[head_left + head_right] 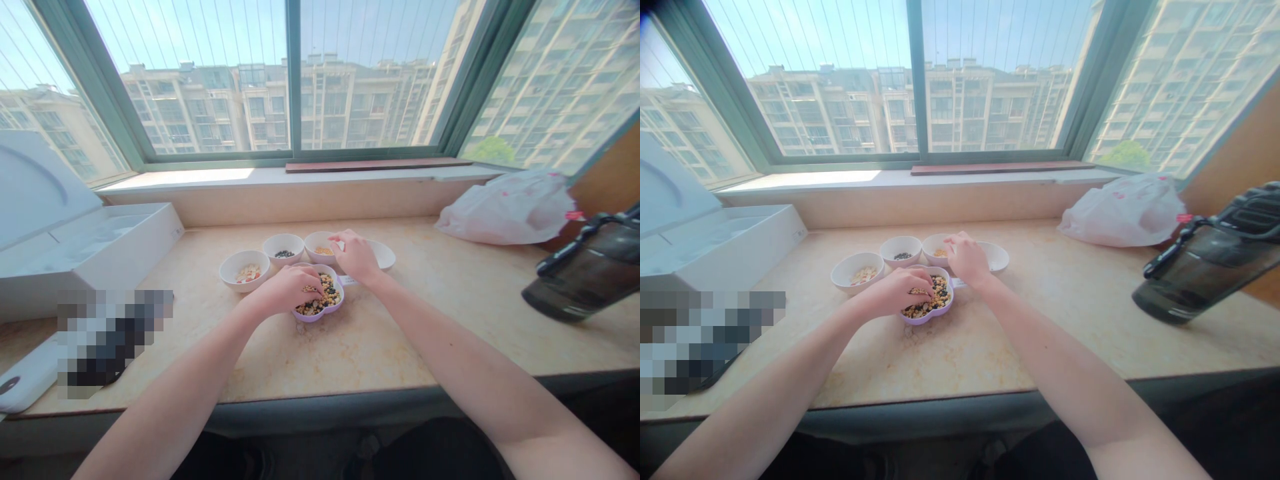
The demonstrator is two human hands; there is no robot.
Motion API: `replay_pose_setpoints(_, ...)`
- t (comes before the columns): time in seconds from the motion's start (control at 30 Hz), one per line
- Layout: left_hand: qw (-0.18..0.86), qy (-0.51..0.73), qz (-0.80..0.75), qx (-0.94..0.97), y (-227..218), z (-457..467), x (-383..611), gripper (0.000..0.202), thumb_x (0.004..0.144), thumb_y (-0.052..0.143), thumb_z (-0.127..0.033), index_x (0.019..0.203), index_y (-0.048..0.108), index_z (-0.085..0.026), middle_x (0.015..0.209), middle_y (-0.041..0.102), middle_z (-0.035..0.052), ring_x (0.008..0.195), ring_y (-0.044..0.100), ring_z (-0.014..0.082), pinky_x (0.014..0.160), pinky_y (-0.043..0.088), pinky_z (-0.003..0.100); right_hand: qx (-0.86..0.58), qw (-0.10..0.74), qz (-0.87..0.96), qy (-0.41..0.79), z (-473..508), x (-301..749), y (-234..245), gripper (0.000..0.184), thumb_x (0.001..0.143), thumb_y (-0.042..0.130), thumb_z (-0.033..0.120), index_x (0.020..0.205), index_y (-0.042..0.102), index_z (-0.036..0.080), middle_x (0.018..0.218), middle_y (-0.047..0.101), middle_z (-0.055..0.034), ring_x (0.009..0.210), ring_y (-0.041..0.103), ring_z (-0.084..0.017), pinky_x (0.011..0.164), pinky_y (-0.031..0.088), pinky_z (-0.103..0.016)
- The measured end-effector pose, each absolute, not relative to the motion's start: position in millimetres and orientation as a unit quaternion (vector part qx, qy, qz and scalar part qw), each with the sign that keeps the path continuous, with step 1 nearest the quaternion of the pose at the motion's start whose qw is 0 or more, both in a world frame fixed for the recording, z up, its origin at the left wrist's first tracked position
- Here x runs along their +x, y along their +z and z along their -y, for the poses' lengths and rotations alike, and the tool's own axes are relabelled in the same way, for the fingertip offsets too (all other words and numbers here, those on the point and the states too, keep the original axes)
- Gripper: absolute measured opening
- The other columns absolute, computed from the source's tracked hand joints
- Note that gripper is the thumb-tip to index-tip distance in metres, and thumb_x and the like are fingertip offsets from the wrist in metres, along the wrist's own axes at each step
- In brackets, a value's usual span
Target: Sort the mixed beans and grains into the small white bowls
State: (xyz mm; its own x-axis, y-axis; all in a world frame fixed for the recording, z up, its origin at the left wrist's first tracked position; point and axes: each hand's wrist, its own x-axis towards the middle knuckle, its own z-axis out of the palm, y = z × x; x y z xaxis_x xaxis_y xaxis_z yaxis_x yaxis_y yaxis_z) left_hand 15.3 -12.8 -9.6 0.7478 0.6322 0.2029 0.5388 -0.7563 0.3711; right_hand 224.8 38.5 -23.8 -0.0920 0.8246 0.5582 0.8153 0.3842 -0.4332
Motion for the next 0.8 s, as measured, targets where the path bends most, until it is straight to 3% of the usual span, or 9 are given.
replay_pose_setpoints(0.13,0.133,0.183,-0.315,0.922,-5,15,14,0.013,0.091,0.067,-0.018,0.089,0.079,-0.022,0.11,0.075,0.0042,0.099,0.069,0.0203,0.085,0.052,0.031,-0.554,0.385,0.738,0.01,-36,224,-21,0.02,0.095,0.059,0.021,0.105,0.077,0.018,0.112,0.074,-0.0104,0.091,0.069,-0.023,0.09,0.05,-0.037)
replay_pose_setpoints(0.4,0.079,0.316,-0.397,0.858,8,17,3,0.025,0.1,0.057,-0.035,0.089,0.075,-0.022,0.09,0.076,0.0021,0.079,0.067,0.0165,0.078,0.051,0.029,-0.527,0.383,0.759,0.025,-30,219,-18,0.016,0.094,0.063,0.022,0.101,0.077,0.017,0.104,0.075,-0.0093,0.083,0.068,-0.02,0.087,0.05,-0.036)
replay_pose_setpoints(0.57,-0.015,0.451,-0.427,0.783,9,19,-3,0.035,0.103,0.051,-0.043,0.089,0.074,-0.02,0.079,0.073,0.0029,0.07,0.062,0.0141,0.073,0.05,0.026,-0.474,0.374,0.794,0.06,-21,212,-15,0.015,0.095,0.063,0.021,0.1,0.077,0.018,0.098,0.076,-0.0077,0.082,0.067,-0.018,0.083,0.05,-0.033)
replay_pose_setpoints(0.67,-0.059,0.499,-0.406,0.763,10,20,-4,0.029,0.101,0.055,-0.041,0.094,0.074,-0.021,0.078,0.071,0.0019,0.069,0.061,0.013,0.073,0.051,0.025,-0.424,0.347,0.832,0.088,-13,208,-13,0.016,0.096,0.063,0.022,0.098,0.078,0.018,0.097,0.075,-0.007,0.082,0.065,-0.017,0.08,0.048,-0.031)
replay_pose_setpoints(0.8,-0.071,0.467,-0.417,0.776,8,16,-4,0.022,0.1,0.058,-0.035,0.097,0.075,-0.021,0.082,0.071,0.003,0.075,0.063,0.0147,0.078,0.052,0.027,-0.369,0.277,0.879,0.116,-2,203,-10,0.016,0.096,0.065,0.028,0.092,0.079,0.02,0.088,0.074,-0.0047,0.081,0.064,-0.017,0.074,0.044,-0.03)
